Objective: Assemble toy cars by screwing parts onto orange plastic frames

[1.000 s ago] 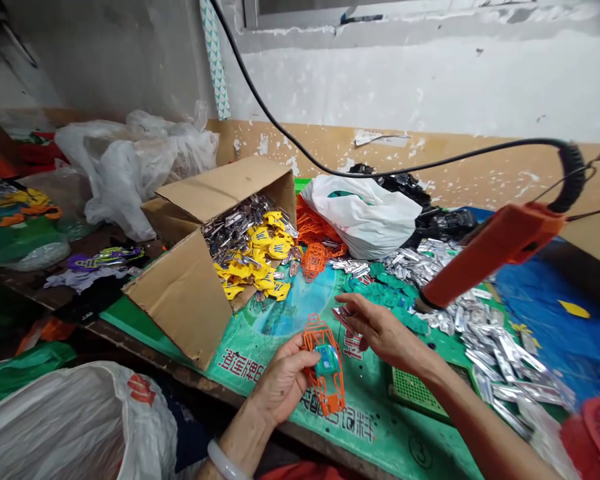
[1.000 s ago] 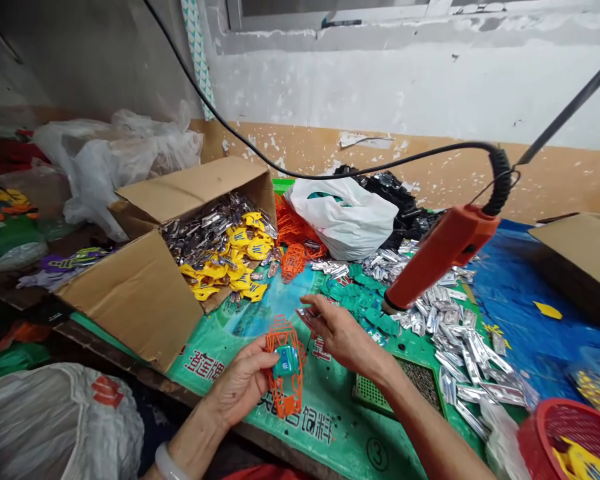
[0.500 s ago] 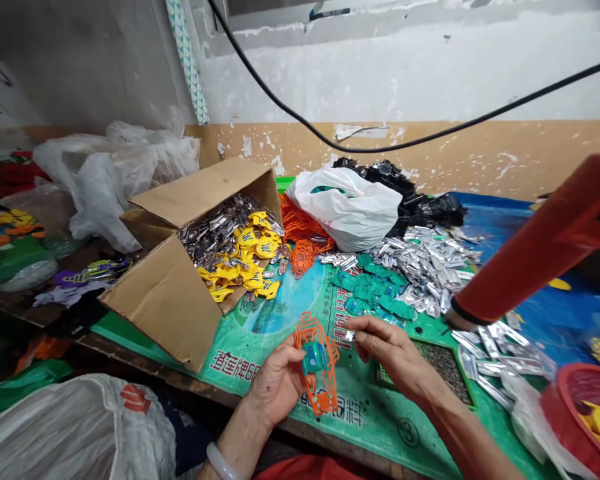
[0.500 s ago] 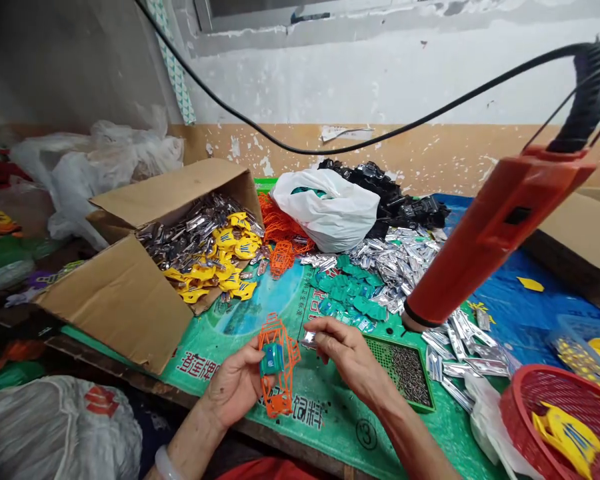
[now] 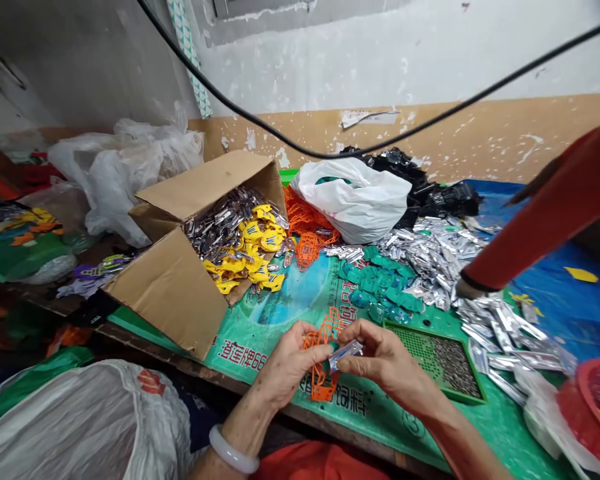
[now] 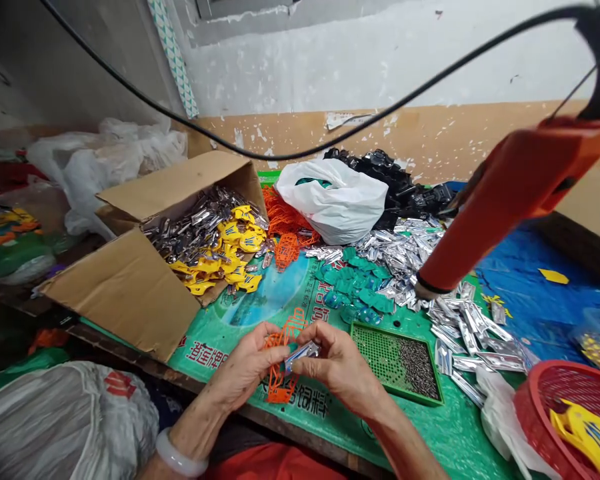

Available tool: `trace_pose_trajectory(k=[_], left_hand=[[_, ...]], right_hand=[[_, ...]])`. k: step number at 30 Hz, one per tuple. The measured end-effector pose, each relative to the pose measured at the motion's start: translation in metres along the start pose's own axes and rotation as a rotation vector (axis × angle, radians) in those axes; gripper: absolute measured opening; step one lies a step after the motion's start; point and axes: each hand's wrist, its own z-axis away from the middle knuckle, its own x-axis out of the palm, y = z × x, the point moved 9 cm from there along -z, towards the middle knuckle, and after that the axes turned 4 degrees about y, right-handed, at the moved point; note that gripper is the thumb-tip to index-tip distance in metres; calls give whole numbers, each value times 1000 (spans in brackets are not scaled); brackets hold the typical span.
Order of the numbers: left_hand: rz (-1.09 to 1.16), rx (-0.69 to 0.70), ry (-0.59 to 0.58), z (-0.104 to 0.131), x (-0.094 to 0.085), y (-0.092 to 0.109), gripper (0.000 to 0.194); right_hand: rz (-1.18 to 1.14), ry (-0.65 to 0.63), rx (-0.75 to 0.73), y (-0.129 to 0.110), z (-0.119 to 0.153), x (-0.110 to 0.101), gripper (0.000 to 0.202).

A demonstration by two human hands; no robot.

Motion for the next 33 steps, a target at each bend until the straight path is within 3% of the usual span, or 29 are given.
trace_pose_trajectory(k=[2,4,11,15,18,21,25,29,33], left_hand=[[57,-16,-97,4,8,2,25],[88,-23,-141,7,11,3,31],[-28,-8,-27,3,4,-3,45],[-115,52,-92,8,17,-1,33],[-221,112,-135,15,25,4,30],[-411,201,-140,22,31,11,37],[-656,421,-135,31,40,27,43],[-729,603,-222,41,53,34,52],[-752,692,-277,47,60,34,60]], right_hand=[[-28,34,-13,5,-2,-3,33],[-44,48,-28,9,-2,-6,31],[51,-20,-164,-5,9,-4,15],[91,98,-272,-12,16,-10,11],[126,197,-431,-21,24,-17,9],[225,285,-614,-32,37,-21,5],[359,364,-747,-41,54,-22,22],[459,416,-825,-43,68,-21,33],[516,429,-871,-41,78,-22,36]])
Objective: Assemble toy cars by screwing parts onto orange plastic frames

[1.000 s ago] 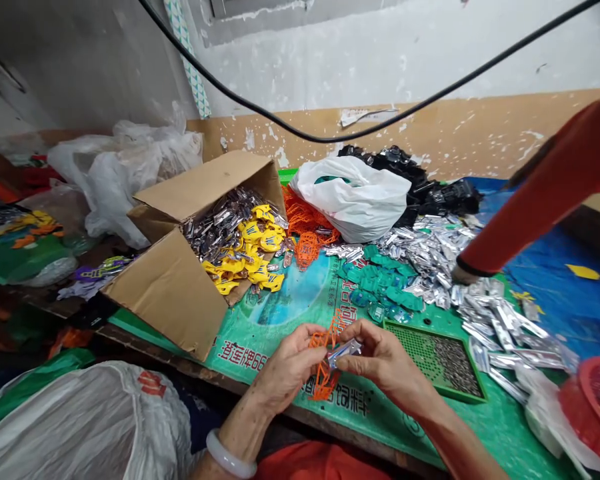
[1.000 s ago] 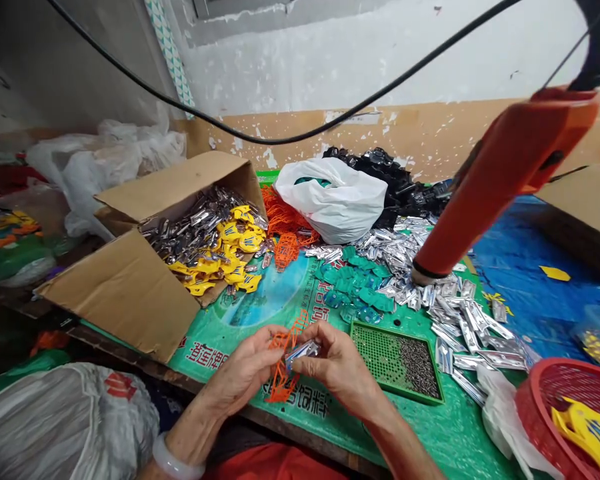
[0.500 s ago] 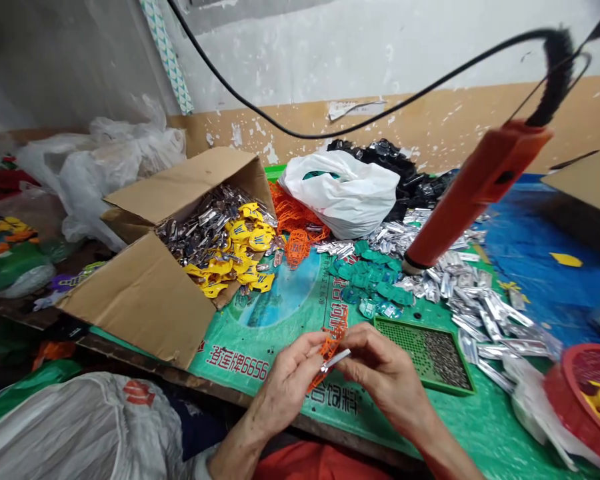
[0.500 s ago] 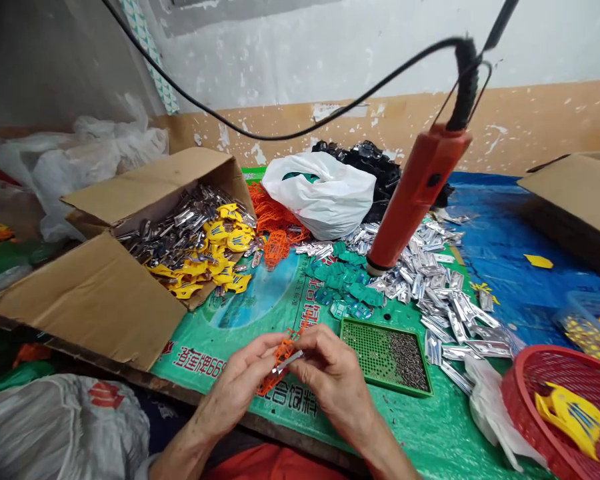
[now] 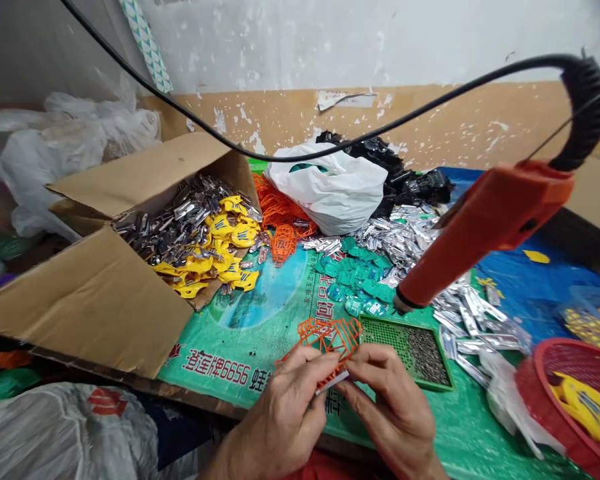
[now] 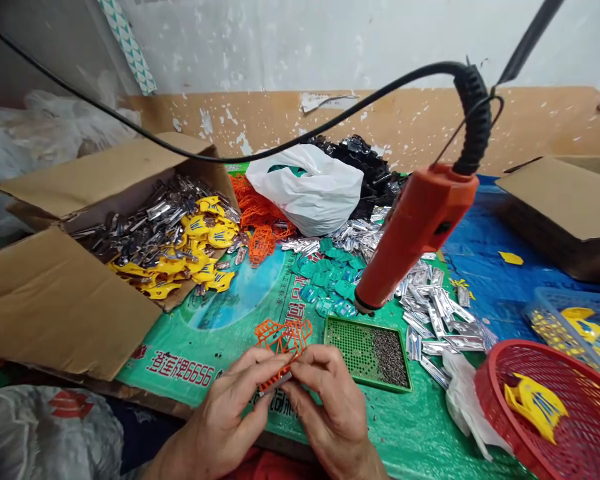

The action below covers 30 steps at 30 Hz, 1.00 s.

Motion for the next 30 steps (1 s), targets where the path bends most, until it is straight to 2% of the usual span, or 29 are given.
trace_pose_trajectory(k=[6,13,20,25,30], left_hand=[[-81,73,-41,-1,7,9,67],[16,85,-58,-1,8,14,65],[-125,172,-135,5,15,24,61],[-163,179,-183,6,17,25,61],[-127,189,-161,6,13,27,61]], right_hand=[[-37,-11,-26,2,8,-4,38],[-69,67,-42,-5,10,-11,47],[8,73,-74,-2,28,-18,47],[32,85,-94,-9,24,-20,43],[20,86,-81,-14,18,-17,45]])
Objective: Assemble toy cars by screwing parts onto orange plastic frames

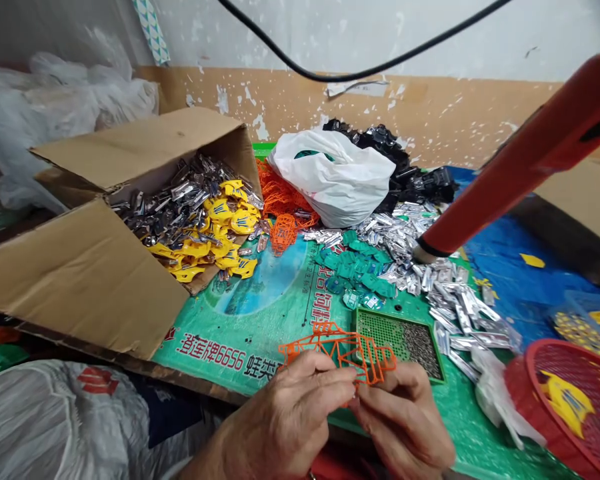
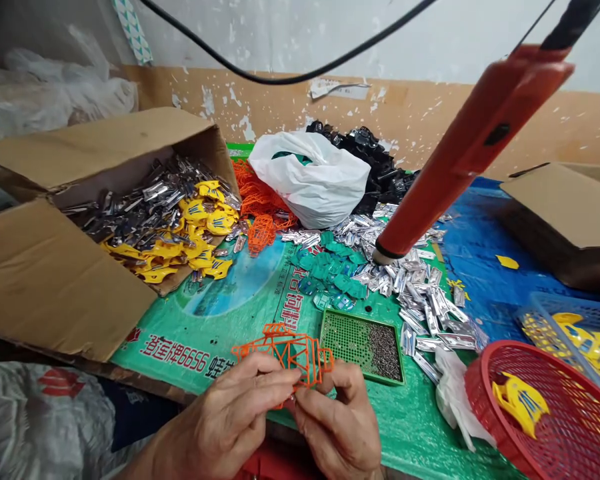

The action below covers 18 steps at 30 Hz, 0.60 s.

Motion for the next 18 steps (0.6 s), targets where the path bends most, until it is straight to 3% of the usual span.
trace_pose_trajectory(k=[6,12,18], left_hand=[[12,10,38,-1,-2,1,60],[-109,161,100,-2,-2,9,57],[-154,187,101,-5,-2,11,50]], right_hand=[[-38,-17,17,3,5,3,47],[-42,-1,-7,2,5,2,45],[-45,1,5,2,5,4,44]])
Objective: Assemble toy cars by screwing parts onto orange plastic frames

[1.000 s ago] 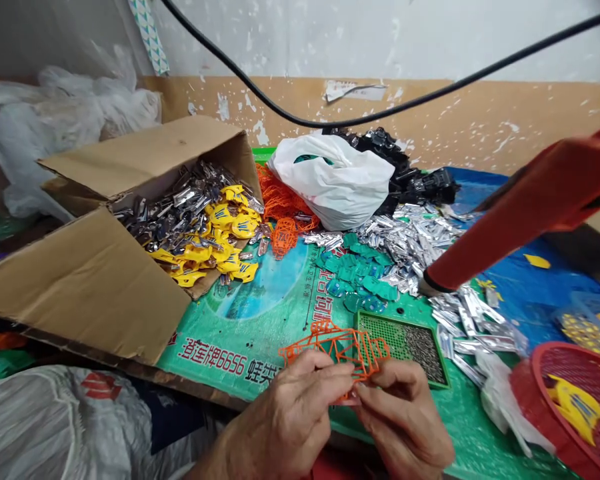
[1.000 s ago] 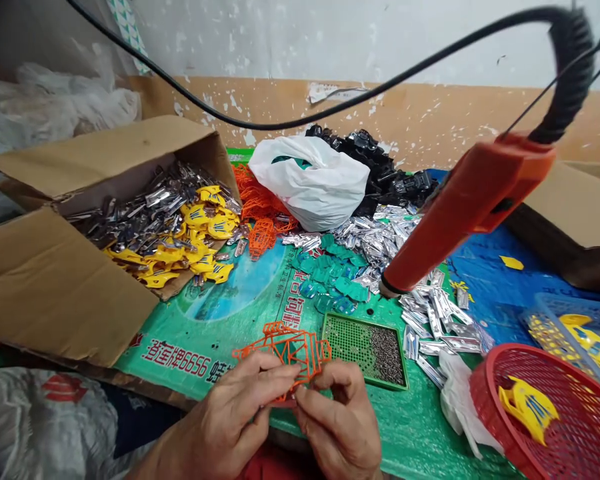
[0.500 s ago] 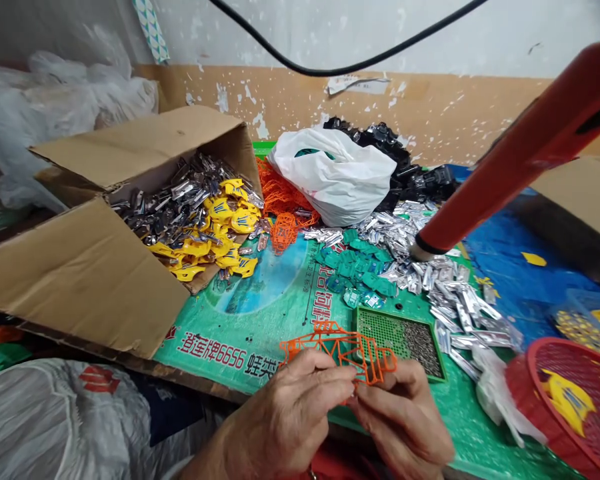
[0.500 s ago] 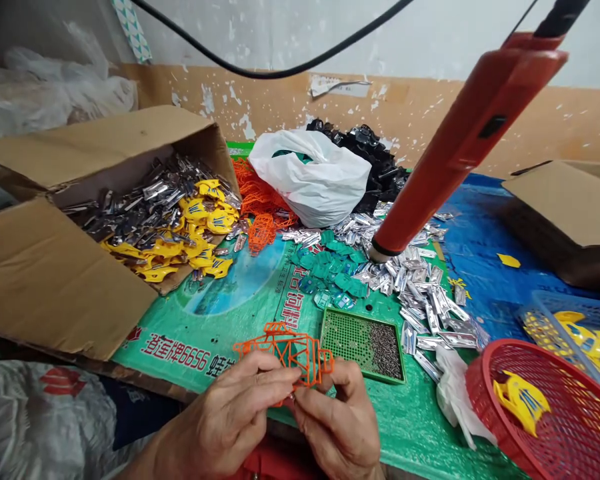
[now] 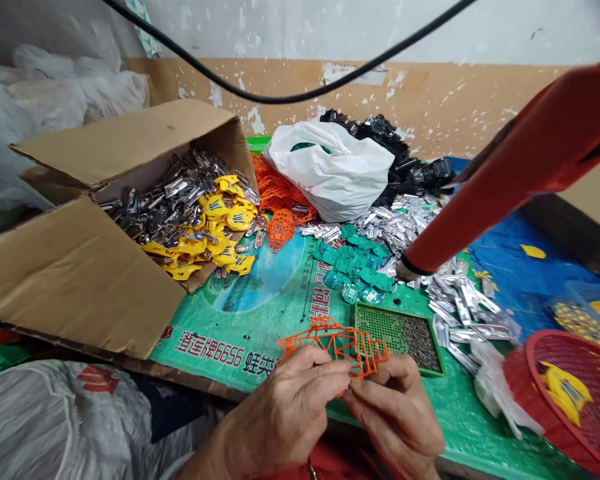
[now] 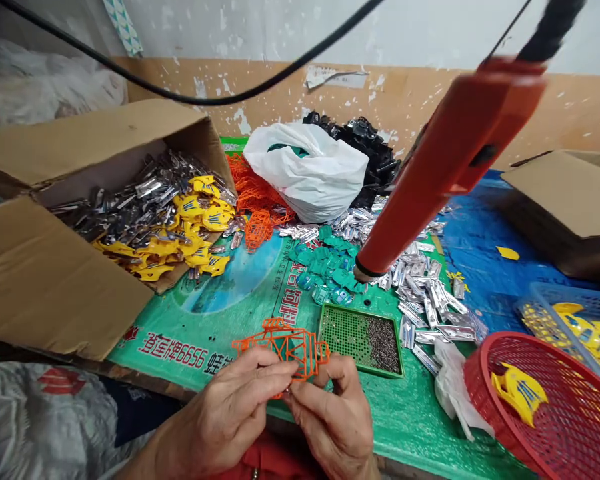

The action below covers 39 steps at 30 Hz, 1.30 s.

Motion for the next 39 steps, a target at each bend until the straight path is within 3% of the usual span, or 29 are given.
trace_pose_trajectory(k=[4,10,17,22,27,33,39], left_hand=[[19,4,-15,-3,1,-2,46],[40,-71,-92,3,12,-14,33],[13,-166,-46,14,14,-25,34],[10,-190,-6,17,14,-25,39],[-138,-137,87,10,-2,-15,58],[-387,-64,133,6,-13,-5,21],[-310,-29,182,5,-13,-5,17]], right_hand=[[150,0,-17,-1,-2,-1,33],[614,-72,-220,-16,-8,7,14],[480,-211,-125,-11,-7,16,9],[389,-258,-149,-8,-3,14,12],[333,-232,-189,-6,1,6,13],[296,-163,-162,0,11,-5,19],[273,-84,-110,7,16,-13,22]])
